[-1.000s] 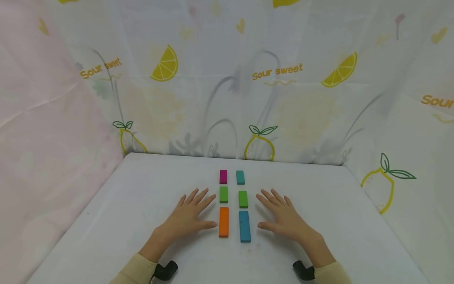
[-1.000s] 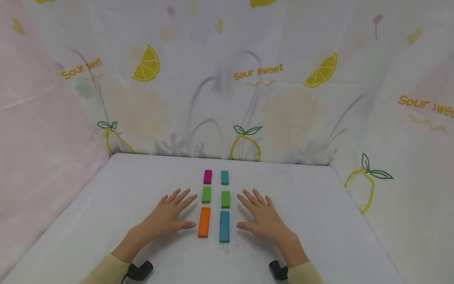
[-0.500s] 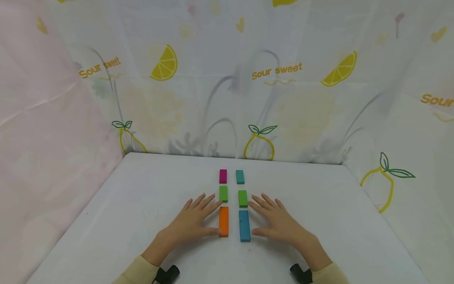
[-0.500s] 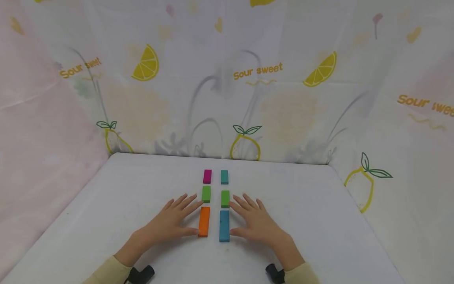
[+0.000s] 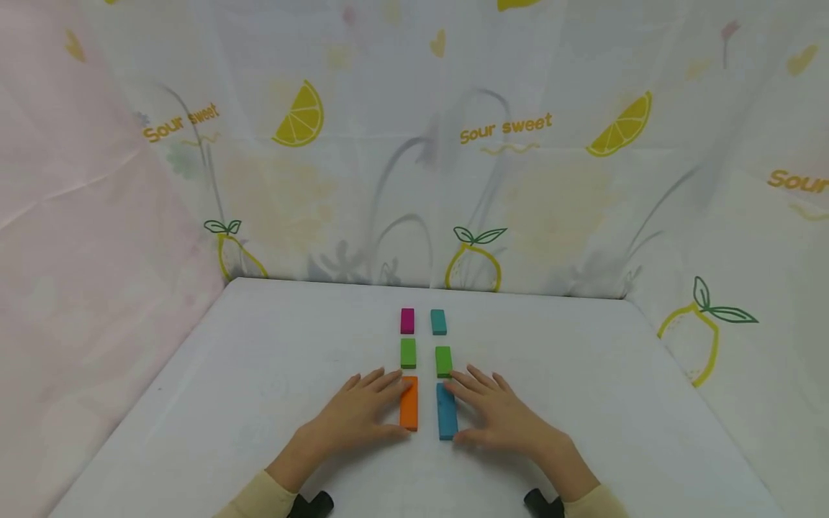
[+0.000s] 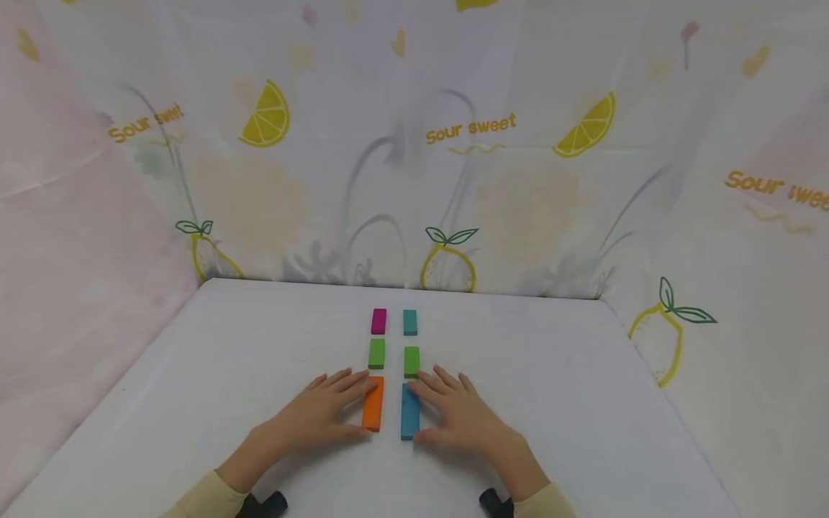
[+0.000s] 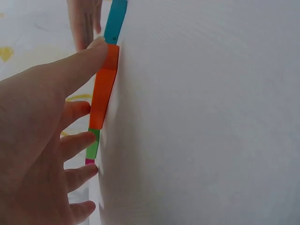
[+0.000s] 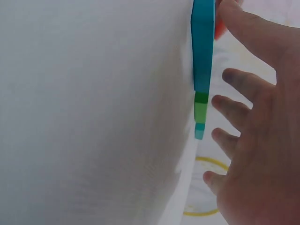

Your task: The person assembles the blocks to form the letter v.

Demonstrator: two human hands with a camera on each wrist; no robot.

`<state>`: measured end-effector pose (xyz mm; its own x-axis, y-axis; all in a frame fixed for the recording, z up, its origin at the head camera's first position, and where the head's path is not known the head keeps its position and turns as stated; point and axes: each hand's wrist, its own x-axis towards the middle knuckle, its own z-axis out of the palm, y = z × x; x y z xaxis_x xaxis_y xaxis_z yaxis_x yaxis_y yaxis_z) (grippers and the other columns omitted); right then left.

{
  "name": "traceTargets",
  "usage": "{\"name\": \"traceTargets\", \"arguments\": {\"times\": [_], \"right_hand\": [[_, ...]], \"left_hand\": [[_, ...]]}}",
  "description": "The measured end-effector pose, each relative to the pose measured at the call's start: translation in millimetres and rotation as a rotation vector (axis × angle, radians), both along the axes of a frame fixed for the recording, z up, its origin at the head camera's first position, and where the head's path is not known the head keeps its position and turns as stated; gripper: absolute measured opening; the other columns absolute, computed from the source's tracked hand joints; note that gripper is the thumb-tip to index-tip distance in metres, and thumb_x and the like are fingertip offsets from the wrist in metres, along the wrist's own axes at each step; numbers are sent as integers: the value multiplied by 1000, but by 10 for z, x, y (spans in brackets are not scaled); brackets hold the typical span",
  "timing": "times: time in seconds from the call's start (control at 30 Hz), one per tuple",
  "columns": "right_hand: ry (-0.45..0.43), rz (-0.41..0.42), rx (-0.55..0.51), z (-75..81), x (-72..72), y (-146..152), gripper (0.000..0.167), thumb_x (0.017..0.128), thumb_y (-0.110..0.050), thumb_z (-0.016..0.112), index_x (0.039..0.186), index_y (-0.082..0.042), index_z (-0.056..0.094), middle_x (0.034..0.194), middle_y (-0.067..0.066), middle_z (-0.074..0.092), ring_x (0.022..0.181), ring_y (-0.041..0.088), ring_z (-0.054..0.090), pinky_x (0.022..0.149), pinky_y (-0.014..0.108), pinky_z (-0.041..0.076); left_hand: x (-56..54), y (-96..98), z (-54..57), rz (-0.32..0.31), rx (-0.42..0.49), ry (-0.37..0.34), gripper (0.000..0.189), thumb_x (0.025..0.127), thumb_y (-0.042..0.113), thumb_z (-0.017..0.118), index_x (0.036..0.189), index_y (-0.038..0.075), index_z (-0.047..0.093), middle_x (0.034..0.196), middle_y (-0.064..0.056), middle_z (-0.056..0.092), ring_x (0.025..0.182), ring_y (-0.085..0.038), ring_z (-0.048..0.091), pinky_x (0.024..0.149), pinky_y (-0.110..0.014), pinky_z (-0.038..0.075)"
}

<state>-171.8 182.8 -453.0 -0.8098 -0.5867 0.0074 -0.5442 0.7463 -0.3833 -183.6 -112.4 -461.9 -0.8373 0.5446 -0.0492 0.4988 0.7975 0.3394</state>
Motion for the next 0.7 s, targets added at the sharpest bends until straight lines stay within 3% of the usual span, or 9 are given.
{"name": "traceTargets", "arguments": {"times": [0.7], "right_hand": [[-25,-10,15,29,3,-65,70,85,-54,70,145,-24,51,156,-2,44,152,34,25,115,72,18]], "left_hand": [[-52,32,24,-41,8,20,78,83,69,64,148,28,47,158,5,42,146,-30,39,115,-62,31]]}}
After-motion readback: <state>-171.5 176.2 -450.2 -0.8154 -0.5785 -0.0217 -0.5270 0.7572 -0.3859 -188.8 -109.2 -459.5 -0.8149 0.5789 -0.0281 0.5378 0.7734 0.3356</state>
